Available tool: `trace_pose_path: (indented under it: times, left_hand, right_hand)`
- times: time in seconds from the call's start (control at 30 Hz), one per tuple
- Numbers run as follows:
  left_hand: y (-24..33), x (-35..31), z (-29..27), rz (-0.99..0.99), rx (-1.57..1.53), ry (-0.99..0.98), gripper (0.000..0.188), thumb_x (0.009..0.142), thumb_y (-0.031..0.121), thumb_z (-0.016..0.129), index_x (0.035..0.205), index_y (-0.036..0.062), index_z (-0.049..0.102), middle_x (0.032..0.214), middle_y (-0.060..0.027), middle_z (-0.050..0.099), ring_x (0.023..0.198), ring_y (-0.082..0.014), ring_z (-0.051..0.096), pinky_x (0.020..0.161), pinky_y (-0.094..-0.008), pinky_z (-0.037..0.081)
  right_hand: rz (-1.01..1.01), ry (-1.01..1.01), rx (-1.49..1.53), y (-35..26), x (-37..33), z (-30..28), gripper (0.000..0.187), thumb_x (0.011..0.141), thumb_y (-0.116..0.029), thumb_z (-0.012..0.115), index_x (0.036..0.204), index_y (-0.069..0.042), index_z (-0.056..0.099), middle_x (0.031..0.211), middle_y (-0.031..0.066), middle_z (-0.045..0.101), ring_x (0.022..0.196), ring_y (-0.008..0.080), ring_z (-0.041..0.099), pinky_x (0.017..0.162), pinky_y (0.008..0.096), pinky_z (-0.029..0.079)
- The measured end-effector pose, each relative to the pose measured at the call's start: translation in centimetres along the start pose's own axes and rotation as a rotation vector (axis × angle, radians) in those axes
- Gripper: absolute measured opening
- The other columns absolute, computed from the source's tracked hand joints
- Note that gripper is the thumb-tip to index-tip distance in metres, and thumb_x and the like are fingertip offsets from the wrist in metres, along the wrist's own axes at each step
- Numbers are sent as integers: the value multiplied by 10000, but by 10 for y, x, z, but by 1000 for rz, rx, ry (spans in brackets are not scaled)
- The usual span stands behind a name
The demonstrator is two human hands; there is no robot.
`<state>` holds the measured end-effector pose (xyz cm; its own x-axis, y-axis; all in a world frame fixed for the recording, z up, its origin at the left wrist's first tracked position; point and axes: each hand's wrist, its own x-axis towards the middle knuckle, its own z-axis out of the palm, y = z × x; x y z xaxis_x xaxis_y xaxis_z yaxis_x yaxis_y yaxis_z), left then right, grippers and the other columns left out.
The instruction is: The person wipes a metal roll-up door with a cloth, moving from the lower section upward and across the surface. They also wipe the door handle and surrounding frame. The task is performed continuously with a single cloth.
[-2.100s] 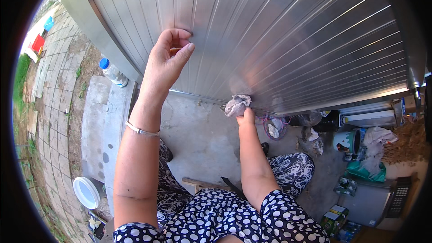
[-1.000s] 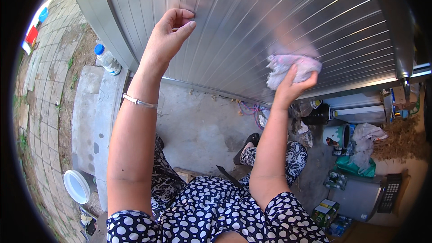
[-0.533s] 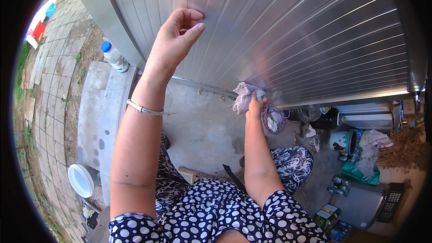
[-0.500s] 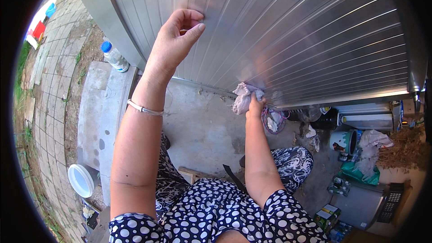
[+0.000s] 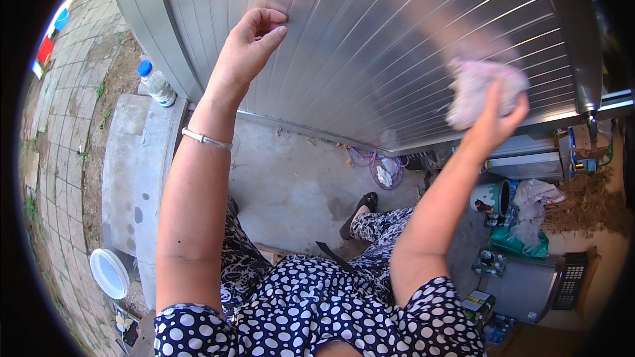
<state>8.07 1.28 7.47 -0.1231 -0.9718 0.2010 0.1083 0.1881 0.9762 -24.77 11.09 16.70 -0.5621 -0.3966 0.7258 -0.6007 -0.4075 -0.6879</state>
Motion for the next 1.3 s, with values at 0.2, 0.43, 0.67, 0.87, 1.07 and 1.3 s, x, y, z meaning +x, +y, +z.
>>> trace_pose_path:
  times: [0.2, 0.43, 0.67, 0.87, 1.07, 1.3]
  left_hand:
    - [1, 2, 5, 7, 15, 7, 262, 904, 200, 628, 1119, 61, 572, 1039, -18, 582, 1042, -119, 530, 965, -264, 391]
    - [-2, 1, 3, 0, 15, 8, 255, 904, 187, 625, 1118, 56, 572, 1043, -11, 576, 1034, -110, 522, 952, -254, 389]
    - [1, 0, 5, -6, -13, 29, 247, 903, 177, 628, 1112, 56, 574, 1043, -6, 576, 1034, -108, 527, 952, -248, 388]
    - [2, -1, 8, -4, -8, 45, 244, 900, 175, 632, 1103, 51, 579, 1039, -8, 581, 1021, -106, 536, 944, -247, 394]
    - [5, -1, 7, -5, 25, 37, 246, 897, 171, 638, 1102, 48, 578, 1041, -8, 580, 1021, -104, 535, 941, -245, 398]
    - [2, -3, 3, -5, 13, 20, 251, 899, 178, 640, 1108, 55, 575, 1050, -6, 576, 1037, -105, 526, 944, -247, 397]
  right_hand:
    - [-290, 94, -45, -50, 76, 11, 617, 823, -230, 735, 1268, 34, 398, 1242, 189, 484, 1116, 269, 528, 938, 369, 462]
    - [-211, 53, -311, 41, -18, 13, 592, 860, -216, 681, 1281, 9, 331, 1235, 228, 446, 1146, 317, 488, 991, 400, 388]
    - [166, 8, -368, 119, -126, 10, 599, 857, -178, 658, 1280, 4, 275, 1219, 250, 412, 1132, 351, 458, 988, 435, 356]
    - [505, -33, -362, 173, -199, 13, 613, 877, -227, 640, 1290, -26, 234, 1248, 271, 386, 1130, 343, 452, 979, 412, 365]
    - [921, -26, -273, 238, -249, 12, 680, 877, -234, 649, 1363, -46, 212, 1361, 256, 358, 1191, 341, 463, 965, 424, 424]
    - [1289, -86, -96, 241, -241, 3, 703, 817, -197, 717, 1345, 46, 321, 1338, 201, 429, 1180, 292, 478, 964, 401, 430]
